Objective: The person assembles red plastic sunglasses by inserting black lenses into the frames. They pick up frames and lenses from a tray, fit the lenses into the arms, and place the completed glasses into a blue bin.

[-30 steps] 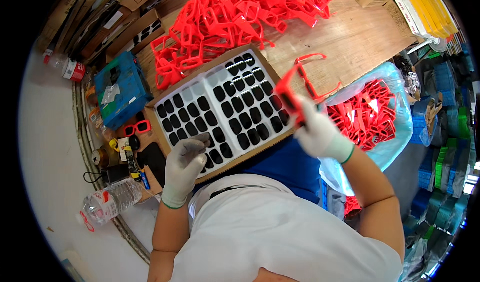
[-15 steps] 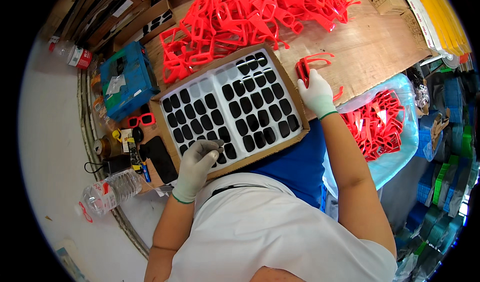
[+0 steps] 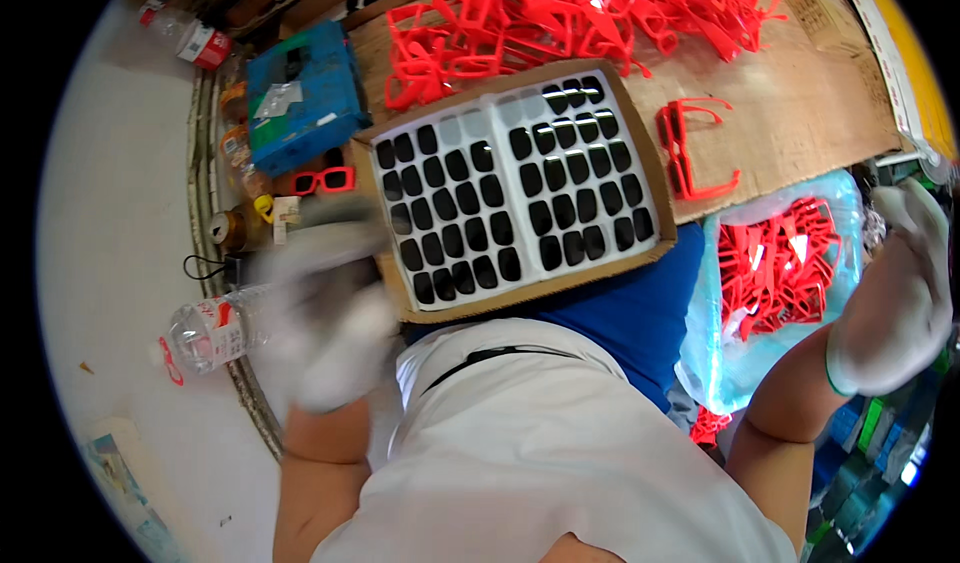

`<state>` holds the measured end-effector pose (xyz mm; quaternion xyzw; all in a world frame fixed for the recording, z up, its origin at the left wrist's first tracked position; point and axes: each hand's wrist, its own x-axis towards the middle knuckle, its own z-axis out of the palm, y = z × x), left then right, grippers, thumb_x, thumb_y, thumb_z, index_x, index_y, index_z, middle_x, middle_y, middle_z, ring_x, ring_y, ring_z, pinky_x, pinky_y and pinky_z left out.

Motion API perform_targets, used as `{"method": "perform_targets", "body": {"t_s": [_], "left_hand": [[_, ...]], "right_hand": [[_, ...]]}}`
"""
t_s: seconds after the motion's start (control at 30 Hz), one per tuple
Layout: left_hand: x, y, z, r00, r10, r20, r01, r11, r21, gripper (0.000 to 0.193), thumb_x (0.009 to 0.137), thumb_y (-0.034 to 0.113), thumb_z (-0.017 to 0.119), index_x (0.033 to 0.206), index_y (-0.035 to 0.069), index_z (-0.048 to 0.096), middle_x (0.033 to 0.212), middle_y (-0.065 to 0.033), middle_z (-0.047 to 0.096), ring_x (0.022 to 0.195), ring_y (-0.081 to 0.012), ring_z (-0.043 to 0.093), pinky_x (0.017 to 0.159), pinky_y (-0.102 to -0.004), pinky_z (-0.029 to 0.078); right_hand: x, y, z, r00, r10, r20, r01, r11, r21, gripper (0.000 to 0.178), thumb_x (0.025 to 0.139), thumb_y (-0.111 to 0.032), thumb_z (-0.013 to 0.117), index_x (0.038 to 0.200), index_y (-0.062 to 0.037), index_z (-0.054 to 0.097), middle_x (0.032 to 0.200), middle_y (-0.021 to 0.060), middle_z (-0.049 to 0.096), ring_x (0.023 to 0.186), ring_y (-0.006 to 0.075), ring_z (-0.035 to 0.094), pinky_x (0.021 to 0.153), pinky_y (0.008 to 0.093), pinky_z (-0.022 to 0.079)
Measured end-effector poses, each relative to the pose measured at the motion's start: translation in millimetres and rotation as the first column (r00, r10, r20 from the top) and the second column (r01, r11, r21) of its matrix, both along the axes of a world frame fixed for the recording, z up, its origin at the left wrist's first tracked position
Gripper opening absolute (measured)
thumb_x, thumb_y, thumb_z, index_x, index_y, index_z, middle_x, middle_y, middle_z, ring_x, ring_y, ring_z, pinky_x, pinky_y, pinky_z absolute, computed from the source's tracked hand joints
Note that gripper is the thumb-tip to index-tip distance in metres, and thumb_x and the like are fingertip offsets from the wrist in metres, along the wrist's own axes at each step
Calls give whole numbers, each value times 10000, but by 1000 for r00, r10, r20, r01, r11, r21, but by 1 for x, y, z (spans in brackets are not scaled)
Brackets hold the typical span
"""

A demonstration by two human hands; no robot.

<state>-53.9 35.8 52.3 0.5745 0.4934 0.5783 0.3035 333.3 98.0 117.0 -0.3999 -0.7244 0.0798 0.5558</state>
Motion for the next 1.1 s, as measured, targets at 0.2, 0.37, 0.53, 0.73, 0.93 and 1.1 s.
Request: {"method": "perform_targets", "body": {"t_s": [0.2,0.37,0.53,0.73,0.93,1.1], "left_hand": [[-75,5,134,626,-482,-613,679,724,124,589,752,102,813,1261,43,522,1376,-201,528,1111,-335,637,980,-482,538],[-88,-20,135,661,-362,-658,559,821,110,583,759,105,806,1264,40,523,1375,-200,530,1115,-332,635,983,-479,535],[-119,-60,119,791,-123,-599,312,924,222,577,765,108,800,1267,38,524,1375,-198,532,1120,-329,632,986,-475,532],[-142,-95,101,880,109,-462,78,927,366,570,773,111,793,1270,34,525,1374,-197,534,1125,-326,630,990,-470,529],[-157,-107,90,893,219,-392,-41,909,415,564,780,114,786,1273,31,526,1374,-195,536,1131,-322,627,994,-466,525],[-166,-100,93,901,243,-360,-68,897,436,558,787,117,779,1276,29,526,1373,-194,538,1135,-319,625,997,-462,522]], "right_hand": [[-49,-4,97,473,838,274,-731,546,-410,327,873,-58,664,1137,-101,476,1037,264,599,689,277,559,625,443,462],[-67,-11,78,430,850,304,-712,526,-465,324,868,-58,663,1132,-97,479,1029,261,599,688,276,560,625,441,463],[-82,-13,38,593,762,261,-616,638,-463,321,864,-59,663,1127,-93,483,1021,258,600,688,275,560,626,440,463],[-96,-20,-12,731,643,229,-467,716,-519,318,858,-59,662,1121,-88,487,1011,254,601,688,274,561,626,438,464],[-107,-9,-19,736,630,248,-433,720,-543,314,852,-60,661,1115,-83,491,1001,251,602,687,273,561,626,436,465],[-108,0,-8,745,622,242,-421,719,-553,312,847,-60,660,1110,-79,494,993,247,602,687,272,562,626,434,466]]}}
